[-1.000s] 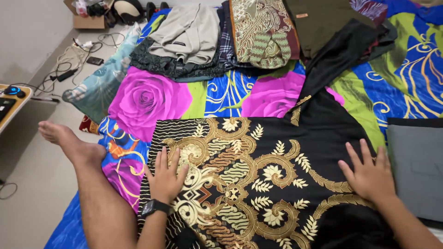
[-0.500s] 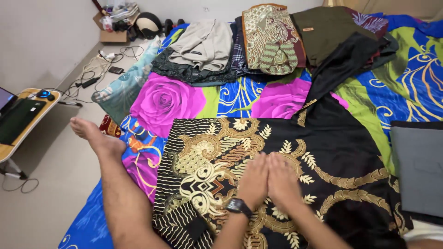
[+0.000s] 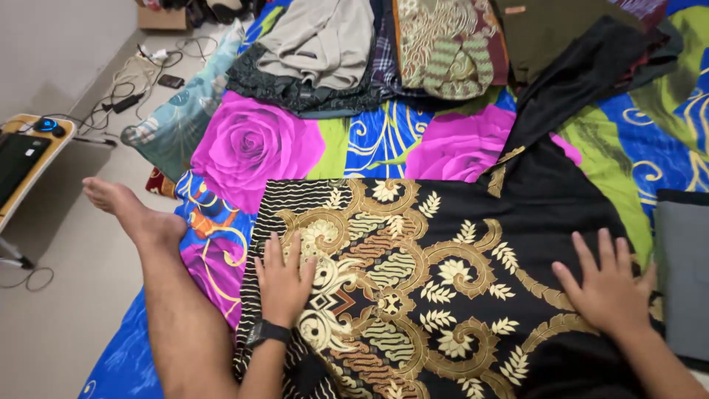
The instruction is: Folding various shirts and batik clothing on a bed.
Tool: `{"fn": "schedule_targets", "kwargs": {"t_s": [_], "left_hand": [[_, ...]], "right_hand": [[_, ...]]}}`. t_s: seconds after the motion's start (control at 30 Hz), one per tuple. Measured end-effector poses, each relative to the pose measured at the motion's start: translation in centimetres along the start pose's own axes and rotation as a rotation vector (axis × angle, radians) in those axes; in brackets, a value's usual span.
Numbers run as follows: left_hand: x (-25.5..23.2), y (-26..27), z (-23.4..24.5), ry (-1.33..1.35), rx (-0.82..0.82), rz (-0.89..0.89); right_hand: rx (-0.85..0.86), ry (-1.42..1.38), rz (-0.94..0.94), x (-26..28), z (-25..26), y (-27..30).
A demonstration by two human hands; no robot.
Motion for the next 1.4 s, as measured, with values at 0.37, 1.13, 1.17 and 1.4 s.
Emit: {"fn": "schedule_targets", "kwargs": {"t_s": [0.37, 1.13, 1.17, 1.4], "left_hand": [[-8.4, 0.0, 0.4, -0.096, -0.004, 0.094], [1.3, 0.2, 2.7, -0.078, 0.068, 0.105], [1.4, 0.3, 2.4, -0.109, 0.045, 0.093], [-4.2, -0.4, 1.1, -0.336, -0.049, -0.015]], "right_hand": [[0.078, 0.382, -0.077, 8.3, 0.9, 0.2], [0.086, 0.056, 0.002, -1.0, -0.3, 0.1], [0.087, 0.052, -0.004, -1.3, -0.9, 0.1], [0.144, 0.343, -0.127, 3.9, -0.6, 0.2]]}}
Point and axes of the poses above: each hand's wrist, its own y-axis away from the middle knuckle, its own z-axis out of the back of the hand, x = y × z, the point moved 3 cm from there along -y, towards the middle knuckle, and after that the axes turned 5 degrees about y, right-handed, at the moved point
